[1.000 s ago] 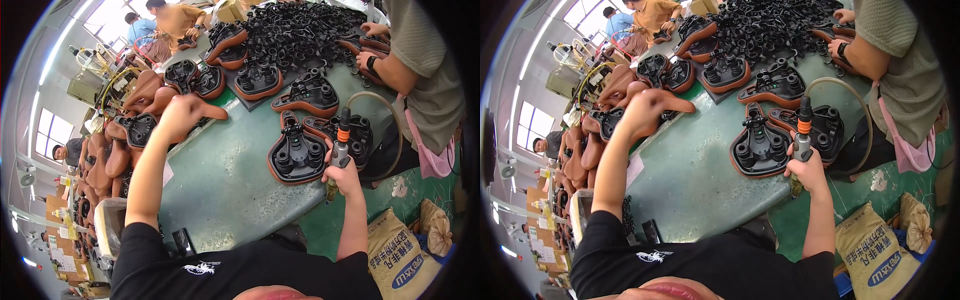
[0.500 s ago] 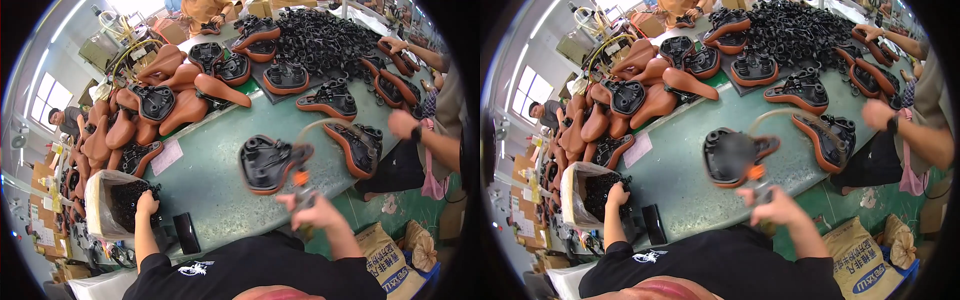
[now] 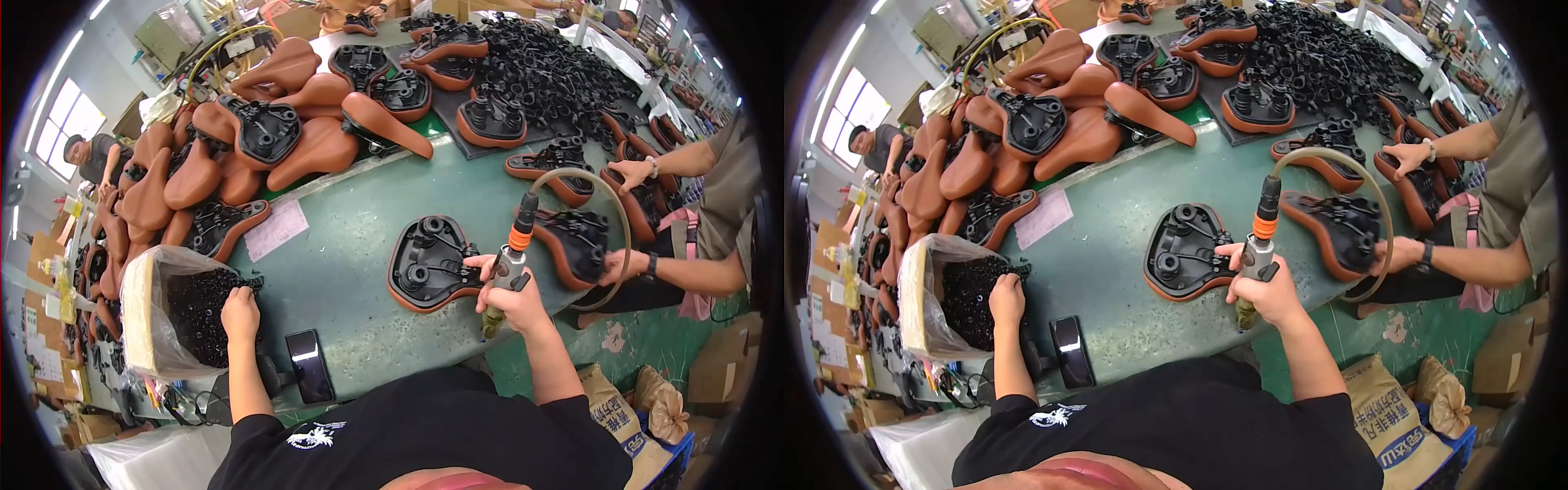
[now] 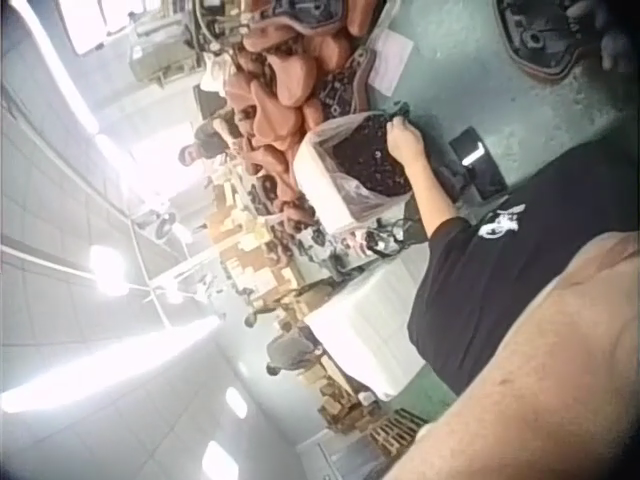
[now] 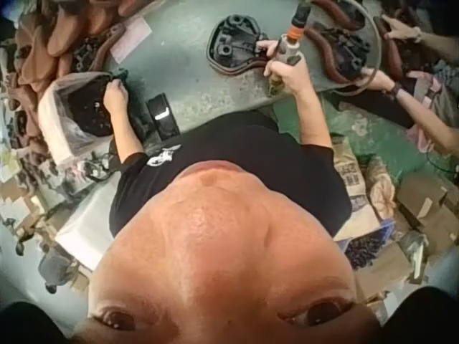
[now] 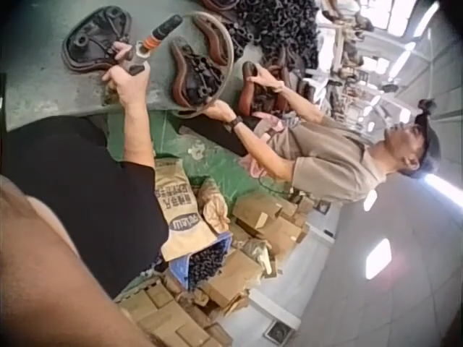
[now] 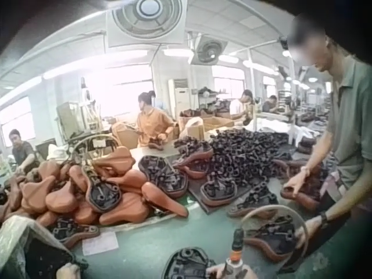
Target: Assembling bicycle saddles by attaching plastic base components using a pneumatic screwdriver on a factory production line.
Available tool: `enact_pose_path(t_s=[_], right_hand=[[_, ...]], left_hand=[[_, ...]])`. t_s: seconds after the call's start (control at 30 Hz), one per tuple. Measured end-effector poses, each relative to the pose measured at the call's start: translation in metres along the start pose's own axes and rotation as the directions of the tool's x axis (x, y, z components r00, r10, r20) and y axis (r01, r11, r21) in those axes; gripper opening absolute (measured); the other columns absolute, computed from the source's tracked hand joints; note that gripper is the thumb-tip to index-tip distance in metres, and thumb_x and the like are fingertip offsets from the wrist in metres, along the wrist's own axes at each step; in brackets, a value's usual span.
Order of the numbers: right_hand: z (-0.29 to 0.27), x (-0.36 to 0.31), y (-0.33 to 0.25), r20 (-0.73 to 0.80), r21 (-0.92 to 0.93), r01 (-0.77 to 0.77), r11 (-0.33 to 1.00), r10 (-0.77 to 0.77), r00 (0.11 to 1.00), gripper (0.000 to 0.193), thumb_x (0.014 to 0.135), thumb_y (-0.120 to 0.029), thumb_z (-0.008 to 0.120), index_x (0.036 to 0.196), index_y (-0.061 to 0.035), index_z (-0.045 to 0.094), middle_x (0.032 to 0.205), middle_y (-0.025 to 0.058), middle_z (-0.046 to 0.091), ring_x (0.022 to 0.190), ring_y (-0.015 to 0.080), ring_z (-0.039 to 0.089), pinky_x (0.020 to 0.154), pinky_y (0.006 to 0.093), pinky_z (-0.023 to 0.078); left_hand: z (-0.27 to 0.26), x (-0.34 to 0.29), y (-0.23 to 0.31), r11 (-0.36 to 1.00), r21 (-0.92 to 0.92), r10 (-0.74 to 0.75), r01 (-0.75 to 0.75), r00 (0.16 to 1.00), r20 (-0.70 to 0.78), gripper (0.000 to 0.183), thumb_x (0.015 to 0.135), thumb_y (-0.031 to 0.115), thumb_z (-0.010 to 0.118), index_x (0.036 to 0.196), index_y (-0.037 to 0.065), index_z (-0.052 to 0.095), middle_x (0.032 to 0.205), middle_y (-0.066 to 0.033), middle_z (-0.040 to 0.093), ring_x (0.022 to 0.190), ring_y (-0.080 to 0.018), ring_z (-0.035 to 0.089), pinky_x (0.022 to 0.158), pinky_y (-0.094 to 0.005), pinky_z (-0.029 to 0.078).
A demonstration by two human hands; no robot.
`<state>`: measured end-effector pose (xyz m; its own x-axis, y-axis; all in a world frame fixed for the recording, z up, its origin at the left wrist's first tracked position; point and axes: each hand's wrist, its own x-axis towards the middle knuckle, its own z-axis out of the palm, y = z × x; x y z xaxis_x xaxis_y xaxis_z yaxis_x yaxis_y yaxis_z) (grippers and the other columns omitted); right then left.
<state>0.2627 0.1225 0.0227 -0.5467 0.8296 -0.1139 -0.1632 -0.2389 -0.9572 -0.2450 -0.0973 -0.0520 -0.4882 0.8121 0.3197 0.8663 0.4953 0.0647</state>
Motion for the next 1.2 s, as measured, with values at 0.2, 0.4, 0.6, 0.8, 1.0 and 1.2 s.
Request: enact_pose_path(t_s=[0.2, 0.4, 0.6, 0.8, 1.0, 1.2], right_hand=[[-0.017, 0.0, -0.011, -0.121, 0.048, 0.045, 0.998, -0.039, 0.992, 0.024, 0.072, 0.006, 0.062, 0.095, 0.0015, 0.059, 0.144, 0.0271, 0.059, 0.069, 0.022, 0.072, 0.064, 0.0339, 0.058], [-0.038, -0.011, 0.015, -0.1, -0.103, -0.141, 0.985, 0.131, 0.986, 0.028, 0.073, 0.006, 0.065, 0.1, 0.0027, 0.061, 0.101, 0.007, 0.064, 0.069, 0.0187, 0.07, 0.065, 0.0336, 0.059], [-0.035, -0.027, 0.009, -0.013, -0.174, -0.201, 0.964, 0.202, 0.979, 0.029, 0.074, 0.001, 0.071, 0.102, -0.0006, 0.062, 0.092, 0.0048, 0.066, 0.07, 0.0167, 0.071, 0.064, 0.0336, 0.059], [-0.019, -0.052, 0.011, 0.354, -0.172, -0.365, 0.915, 0.403, 0.844, 0.025, 0.077, 0.001, 0.07, 0.101, -0.0034, 0.065, 0.095, 0.0054, 0.07, 0.076, 0.0149, 0.072, 0.066, 0.0328, 0.058], [0.005, -0.035, -0.04, 0.301, 0.338, 0.292, 0.895, -0.397, 0.867, 0.026, 0.089, 0.007, 0.064, 0.11, -0.0043, 0.055, 0.108, 0.0187, 0.068, 0.081, 0.0166, 0.071, 0.077, 0.0346, 0.059], [0.057, -0.029, -0.074, 0.321, 0.565, 0.521, 0.64, -0.752, 0.575, 0.034, 0.092, 0.009, 0.061, 0.12, -0.006, 0.051, 0.111, 0.0205, 0.062, 0.086, 0.0199, 0.069, 0.079, 0.0352, 0.059]], left_hand=[[0.009, 0.004, 0.006, 0.86, -0.478, -0.221, 0.178, 0.975, -0.034, 0.012, 0.105, 0.01, 0.06, 0.111, 0.0, 0.065, 0.098, -0.0192, 0.076, 0.081, -0.0313, 0.074, 0.074, -0.0396, 0.059], [0.007, 0.004, 0.083, -0.182, -0.936, -0.407, 0.301, 0.844, 0.351, 0.014, 0.107, 0.008, 0.06, 0.119, -0.001, 0.061, 0.11, -0.0188, 0.074, 0.09, -0.0235, 0.075, 0.079, -0.0325, 0.064], [0.0, 0.011, 0.128, -0.49, -0.801, -0.272, 0.343, 0.813, 0.514, 0.014, 0.106, 0.014, 0.065, 0.116, 0.004, 0.063, 0.111, -0.0124, 0.072, 0.098, -0.0197, 0.07, 0.087, -0.0324, 0.06], [-0.027, 0.006, 0.155, -0.475, -0.811, -0.13, 0.342, 0.884, 0.449, 0.011, 0.103, 0.004, 0.064, 0.113, 0.004, 0.066, 0.104, -0.0098, 0.07, 0.09, -0.0187, 0.067, 0.081, -0.0315, 0.057], [-0.083, -0.029, 0.204, -0.372, -0.871, 0.174, 0.321, 0.946, 0.274, 0.014, 0.098, 0.0, 0.062, 0.112, 0.0, 0.067, 0.108, -0.0116, 0.066, 0.091, -0.0213, 0.062, 0.078, -0.0371, 0.05], [-0.077, -0.074, 0.262, -0.552, -0.695, 0.442, 0.46, 0.869, 0.224, 0.022, 0.104, 0.002, 0.063, 0.123, -0.006, 0.07, 0.117, -0.0171, 0.065, 0.097, -0.0259, 0.067, 0.085, -0.0385, 0.056]])
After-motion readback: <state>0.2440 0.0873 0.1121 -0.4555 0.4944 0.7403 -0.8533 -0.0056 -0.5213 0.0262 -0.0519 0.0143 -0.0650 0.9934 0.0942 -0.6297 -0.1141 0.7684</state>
